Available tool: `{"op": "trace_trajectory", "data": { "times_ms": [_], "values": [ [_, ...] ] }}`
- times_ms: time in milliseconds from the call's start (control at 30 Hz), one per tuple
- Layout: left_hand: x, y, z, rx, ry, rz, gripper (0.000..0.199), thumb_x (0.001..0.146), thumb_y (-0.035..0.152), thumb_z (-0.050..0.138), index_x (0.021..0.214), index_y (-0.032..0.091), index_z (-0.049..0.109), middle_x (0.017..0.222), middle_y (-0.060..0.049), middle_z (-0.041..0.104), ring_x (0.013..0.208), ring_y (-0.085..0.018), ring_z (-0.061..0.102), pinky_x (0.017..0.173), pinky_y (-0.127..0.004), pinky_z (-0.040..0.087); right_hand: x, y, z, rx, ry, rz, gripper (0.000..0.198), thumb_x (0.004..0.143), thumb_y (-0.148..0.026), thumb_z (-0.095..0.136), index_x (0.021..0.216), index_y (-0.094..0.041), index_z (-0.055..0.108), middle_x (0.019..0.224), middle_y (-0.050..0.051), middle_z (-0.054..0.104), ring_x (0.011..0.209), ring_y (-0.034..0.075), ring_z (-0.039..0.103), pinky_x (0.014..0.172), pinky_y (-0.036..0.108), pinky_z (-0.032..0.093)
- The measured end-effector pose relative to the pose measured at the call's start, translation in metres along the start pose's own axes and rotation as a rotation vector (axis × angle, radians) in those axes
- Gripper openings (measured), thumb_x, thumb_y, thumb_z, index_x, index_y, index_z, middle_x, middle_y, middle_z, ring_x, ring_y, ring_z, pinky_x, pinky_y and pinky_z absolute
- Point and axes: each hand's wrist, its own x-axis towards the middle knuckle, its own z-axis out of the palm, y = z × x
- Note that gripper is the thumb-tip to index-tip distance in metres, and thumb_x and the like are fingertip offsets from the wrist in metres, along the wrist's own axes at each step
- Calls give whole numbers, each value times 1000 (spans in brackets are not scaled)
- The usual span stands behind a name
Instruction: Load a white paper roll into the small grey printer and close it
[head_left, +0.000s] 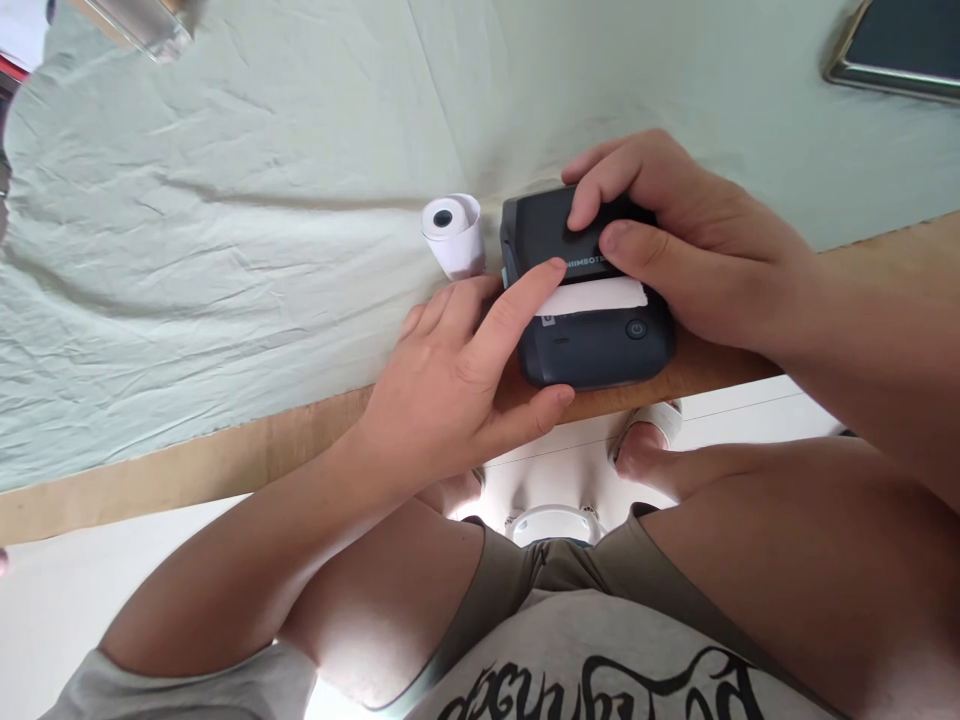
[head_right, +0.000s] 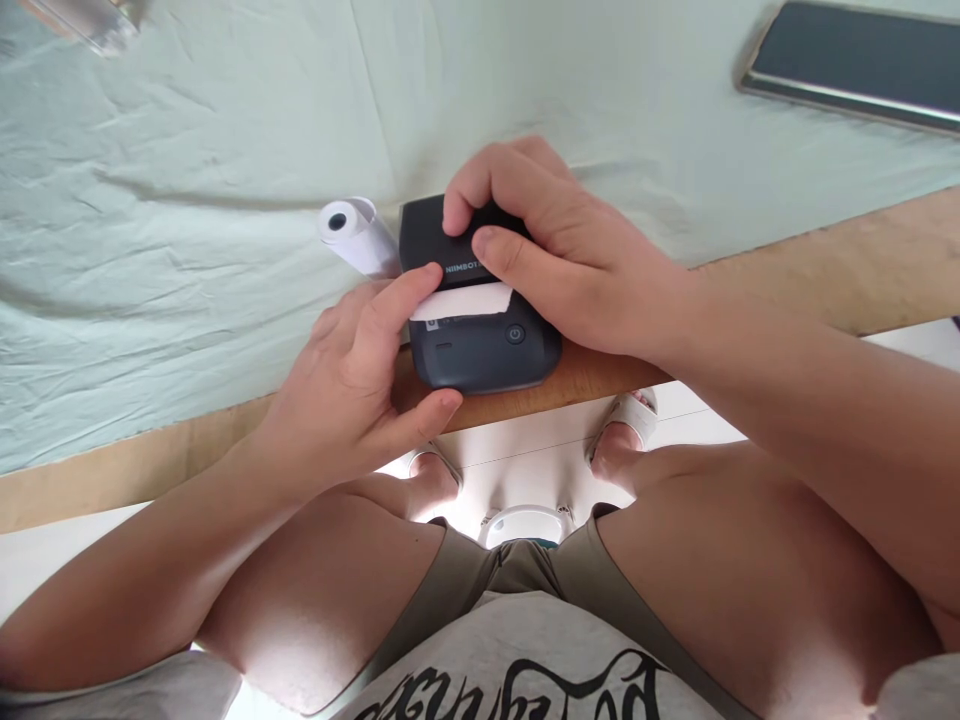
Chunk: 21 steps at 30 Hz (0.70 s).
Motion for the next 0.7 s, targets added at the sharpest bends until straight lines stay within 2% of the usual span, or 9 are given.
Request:
{"op": "trace_trajectory", "data": {
  "times_ms": [133,267,467,700],
  "values": [
    [0,1,0,-11,7,-5,73,109,66,38,162,15,37,132,-19,64,116,-35,64,99,-51,54,1,0,3,-6,-37,-15,47,107,-58,32,121,-22,59,133,2,51,152,10,38,133,41,45],
    [1,2,-1,-29,-6,-31,72,108,64,40,161,15,40,132,-19,64,116,-35,64,100,-50,53,2,-3,5,37,2,-5,38,102,-40,32,118,-23,62,133,2,53,150,11,41,136,42,43],
    [2,3,-2,-53,-36,-70,73,107,66,41,162,18,42,134,-17,64,118,-34,62,103,-49,51,3,-6,6,59,50,36,36,94,-37,36,107,-20,65,124,5,58,151,15,42,136,45,44],
    [2,3,-3,-51,-58,-74,73,107,67,40,162,19,43,133,-16,64,117,-34,62,100,-49,51,4,-7,8,30,61,11,33,93,-37,35,95,-17,60,108,9,58,145,15,45,131,44,47]
  ]
}}
